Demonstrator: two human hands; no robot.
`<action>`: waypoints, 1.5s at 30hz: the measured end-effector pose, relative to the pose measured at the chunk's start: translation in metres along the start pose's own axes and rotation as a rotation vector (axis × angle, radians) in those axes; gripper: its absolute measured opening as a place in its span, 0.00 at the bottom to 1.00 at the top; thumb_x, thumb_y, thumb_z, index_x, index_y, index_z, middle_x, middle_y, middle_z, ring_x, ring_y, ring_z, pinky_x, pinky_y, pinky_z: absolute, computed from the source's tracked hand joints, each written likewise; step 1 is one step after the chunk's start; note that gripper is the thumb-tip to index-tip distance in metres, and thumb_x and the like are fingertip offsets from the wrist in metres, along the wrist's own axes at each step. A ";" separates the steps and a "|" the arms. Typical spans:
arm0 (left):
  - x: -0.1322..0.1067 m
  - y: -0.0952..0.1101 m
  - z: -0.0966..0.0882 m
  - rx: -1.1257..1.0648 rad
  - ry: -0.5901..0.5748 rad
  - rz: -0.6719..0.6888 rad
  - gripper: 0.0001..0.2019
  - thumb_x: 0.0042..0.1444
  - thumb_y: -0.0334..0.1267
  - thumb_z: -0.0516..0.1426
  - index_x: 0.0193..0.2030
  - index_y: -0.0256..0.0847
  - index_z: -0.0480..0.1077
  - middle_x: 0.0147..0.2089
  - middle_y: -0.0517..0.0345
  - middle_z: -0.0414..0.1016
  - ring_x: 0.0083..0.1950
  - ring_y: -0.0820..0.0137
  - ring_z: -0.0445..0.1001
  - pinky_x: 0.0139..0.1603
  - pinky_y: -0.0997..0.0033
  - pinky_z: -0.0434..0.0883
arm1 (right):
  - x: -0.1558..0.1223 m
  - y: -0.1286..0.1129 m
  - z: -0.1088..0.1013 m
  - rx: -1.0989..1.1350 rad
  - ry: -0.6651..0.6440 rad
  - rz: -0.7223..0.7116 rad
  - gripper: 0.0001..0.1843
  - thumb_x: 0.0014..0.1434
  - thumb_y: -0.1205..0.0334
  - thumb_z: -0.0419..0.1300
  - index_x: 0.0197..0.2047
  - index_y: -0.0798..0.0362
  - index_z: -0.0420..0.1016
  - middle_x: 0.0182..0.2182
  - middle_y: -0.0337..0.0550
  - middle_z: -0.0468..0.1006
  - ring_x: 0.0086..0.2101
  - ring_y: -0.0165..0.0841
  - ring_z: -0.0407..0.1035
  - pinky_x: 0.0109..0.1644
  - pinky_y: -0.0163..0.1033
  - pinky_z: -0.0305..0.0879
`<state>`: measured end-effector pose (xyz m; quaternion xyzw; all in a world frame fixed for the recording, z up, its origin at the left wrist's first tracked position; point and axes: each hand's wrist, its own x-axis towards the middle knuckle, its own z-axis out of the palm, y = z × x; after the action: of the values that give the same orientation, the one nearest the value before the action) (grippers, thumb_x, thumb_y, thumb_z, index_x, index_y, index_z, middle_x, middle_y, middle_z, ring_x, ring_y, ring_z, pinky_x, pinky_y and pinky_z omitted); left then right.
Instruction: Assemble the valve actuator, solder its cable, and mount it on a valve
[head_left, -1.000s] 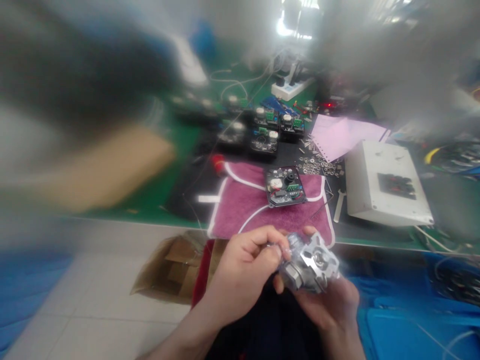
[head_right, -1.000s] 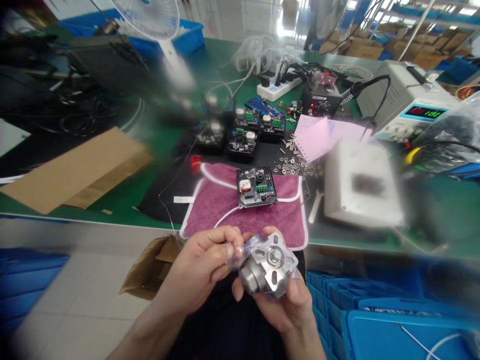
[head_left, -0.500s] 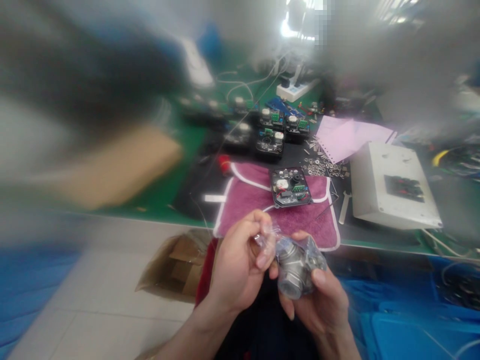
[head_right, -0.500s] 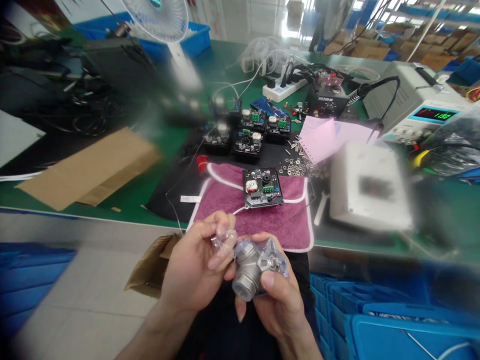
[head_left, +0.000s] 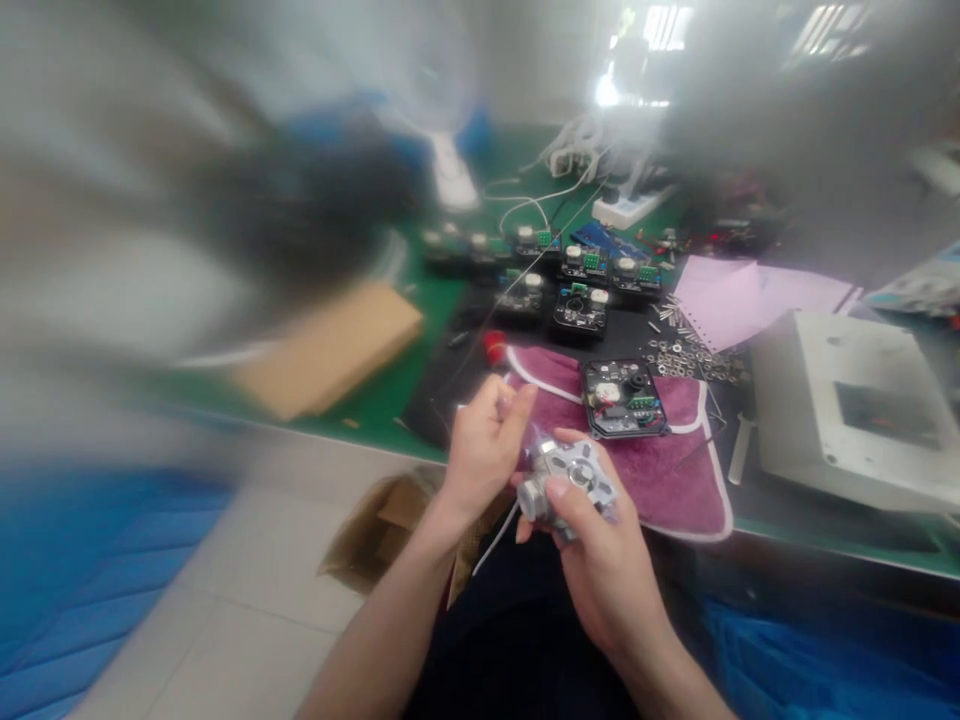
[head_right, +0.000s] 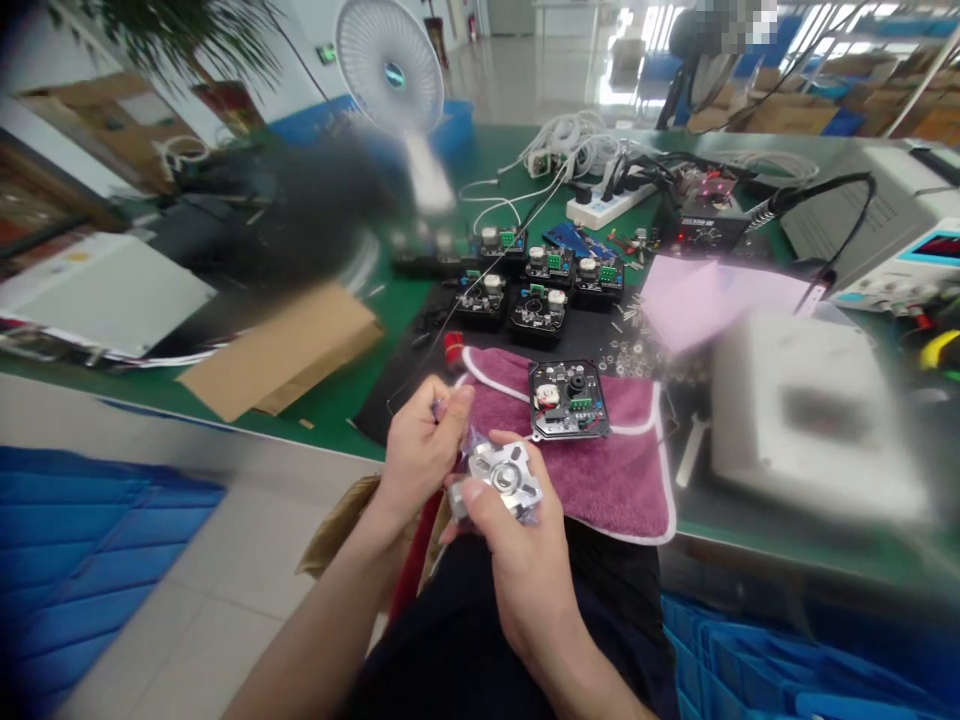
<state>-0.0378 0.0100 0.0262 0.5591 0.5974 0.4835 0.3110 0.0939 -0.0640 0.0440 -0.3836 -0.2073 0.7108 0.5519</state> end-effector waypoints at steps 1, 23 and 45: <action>0.008 -0.002 -0.002 0.017 0.027 0.011 0.21 0.71 0.53 0.60 0.31 0.43 0.62 0.24 0.68 0.63 0.25 0.75 0.61 0.30 0.73 0.60 | 0.005 0.002 0.007 0.009 0.016 -0.010 0.30 0.64 0.57 0.73 0.64 0.48 0.68 0.41 0.42 0.80 0.37 0.36 0.78 0.38 0.38 0.78; 0.015 -0.019 -0.060 -0.245 0.293 -0.058 0.23 0.73 0.54 0.57 0.32 0.46 0.53 0.25 0.69 0.57 0.24 0.75 0.58 0.28 0.75 0.61 | -0.002 0.030 0.010 -0.006 0.004 -0.059 0.35 0.66 0.56 0.70 0.71 0.50 0.63 0.48 0.54 0.83 0.41 0.43 0.80 0.37 0.41 0.76; -0.083 0.006 -0.050 -0.286 -0.356 -0.246 0.25 0.69 0.64 0.55 0.54 0.44 0.73 0.36 0.59 0.70 0.32 0.70 0.69 0.33 0.71 0.66 | -0.038 0.011 -0.019 -0.001 0.006 -0.114 0.34 0.63 0.54 0.72 0.67 0.44 0.66 0.50 0.53 0.81 0.35 0.42 0.79 0.31 0.42 0.76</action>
<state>-0.0660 -0.0823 0.0349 0.5089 0.5223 0.4157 0.5435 0.1054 -0.1053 0.0365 -0.3736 -0.2275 0.6768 0.5921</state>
